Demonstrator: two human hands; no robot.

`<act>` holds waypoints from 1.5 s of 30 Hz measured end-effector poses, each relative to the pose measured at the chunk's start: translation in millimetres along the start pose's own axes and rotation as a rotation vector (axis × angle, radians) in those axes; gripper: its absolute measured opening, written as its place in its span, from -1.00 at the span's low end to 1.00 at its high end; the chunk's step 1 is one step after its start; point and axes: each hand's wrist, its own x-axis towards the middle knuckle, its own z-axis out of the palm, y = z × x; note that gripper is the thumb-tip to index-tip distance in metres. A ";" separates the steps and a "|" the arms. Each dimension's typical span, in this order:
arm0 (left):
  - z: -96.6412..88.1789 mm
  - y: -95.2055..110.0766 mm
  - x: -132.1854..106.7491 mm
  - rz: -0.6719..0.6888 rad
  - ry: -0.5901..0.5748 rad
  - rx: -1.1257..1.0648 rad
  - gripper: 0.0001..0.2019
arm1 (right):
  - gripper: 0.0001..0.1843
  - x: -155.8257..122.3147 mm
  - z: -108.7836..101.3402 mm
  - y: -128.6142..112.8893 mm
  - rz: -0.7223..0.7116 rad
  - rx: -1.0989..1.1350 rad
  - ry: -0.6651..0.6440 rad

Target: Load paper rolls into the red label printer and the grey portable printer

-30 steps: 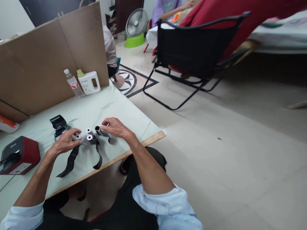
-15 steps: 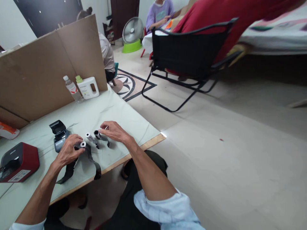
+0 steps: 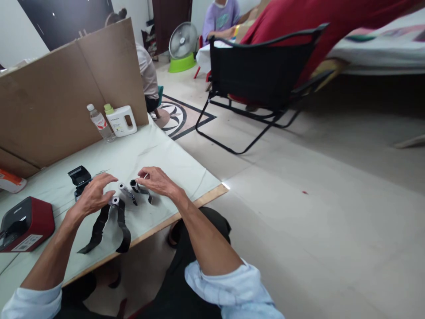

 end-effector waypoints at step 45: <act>26.3 -153.6 -82.4 -0.320 0.507 -0.354 -0.76 | -0.65 76.0 167.2 -92.5 -0.330 -0.611 -0.271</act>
